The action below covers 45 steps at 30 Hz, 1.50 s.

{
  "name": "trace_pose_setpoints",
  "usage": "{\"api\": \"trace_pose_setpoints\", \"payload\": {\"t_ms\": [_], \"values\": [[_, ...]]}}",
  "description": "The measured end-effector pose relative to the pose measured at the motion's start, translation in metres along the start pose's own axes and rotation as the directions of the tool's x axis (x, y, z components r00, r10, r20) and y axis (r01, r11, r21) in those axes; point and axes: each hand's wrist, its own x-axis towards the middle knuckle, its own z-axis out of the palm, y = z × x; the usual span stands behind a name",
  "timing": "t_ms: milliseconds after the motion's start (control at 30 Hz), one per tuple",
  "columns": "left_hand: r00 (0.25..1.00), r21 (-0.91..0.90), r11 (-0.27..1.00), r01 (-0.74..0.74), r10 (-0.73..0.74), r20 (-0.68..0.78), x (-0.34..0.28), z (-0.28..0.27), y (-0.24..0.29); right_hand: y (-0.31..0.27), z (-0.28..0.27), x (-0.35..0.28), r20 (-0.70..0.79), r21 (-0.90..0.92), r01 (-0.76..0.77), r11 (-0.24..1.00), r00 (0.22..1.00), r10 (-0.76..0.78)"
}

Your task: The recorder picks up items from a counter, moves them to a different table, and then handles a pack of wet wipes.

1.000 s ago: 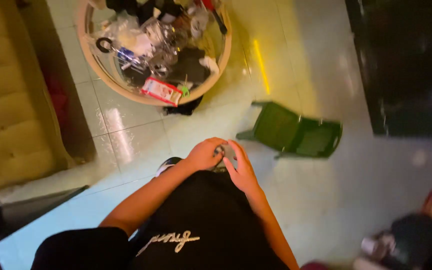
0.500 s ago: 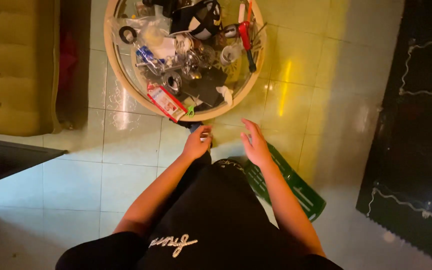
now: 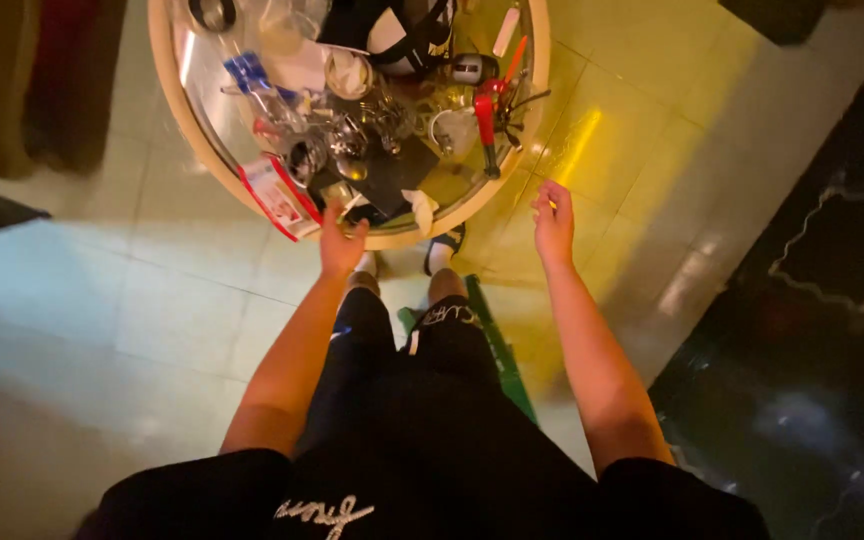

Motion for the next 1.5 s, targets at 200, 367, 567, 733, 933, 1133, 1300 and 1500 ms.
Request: {"api": "trace_pose_setpoints", "payload": {"t_ms": [200, 367, 567, 733, 933, 1133, 1300, 1500], "values": [[0.964, -0.052, 0.995, -0.087, 0.071, -0.258, 0.03, 0.061, -0.004, 0.099, -0.001, 0.134, 0.085, 0.004, -0.109, 0.994, 0.99, 0.108], [0.9, -0.041, 0.999, -0.032, 0.011, -0.435, 0.06, 0.096, 0.003, 0.135, 0.015, 0.199, 0.174, 0.128, -0.311, 0.942, 0.942, 0.287], [0.868, -0.089, 0.992, -0.089, 0.034, -0.495, 0.092, 0.083, 0.027, 0.055, 0.037, 0.199, 0.22, -0.04, -0.363, 0.931, 0.906, 0.362], [0.847, -0.281, 0.902, -0.326, 0.147, -0.51, 0.111, 0.083, 0.028, 0.103, 0.021, 0.234, 0.264, -0.096, -0.245, 0.965, 0.928, 0.262], [0.912, -0.611, 0.752, -0.248, -0.03, -0.408, 0.11, 0.099, -0.001, 0.083, 0.023, 0.224, 0.254, -0.248, -0.06, 0.967, 0.959, 0.125], [0.882, -0.434, 0.835, -0.337, 0.119, -0.456, 0.085, 0.088, 0.015, 0.088, -0.009, 0.191, 0.215, -0.494, 0.037, 0.868, 0.973, 0.081], [0.865, -0.175, 0.913, -0.368, 0.267, -0.425, 0.051, 0.058, 0.055, 0.078, -0.038, 0.142, 0.273, -0.391, -0.027, 0.92, 0.951, 0.143], [0.968, -0.889, 0.445, 0.11, -0.252, -0.006, -0.003, 0.064, 0.048, 0.079, -0.091, 0.094, 0.54, -0.634, 0.572, 0.52, 0.809, -0.231]]}}
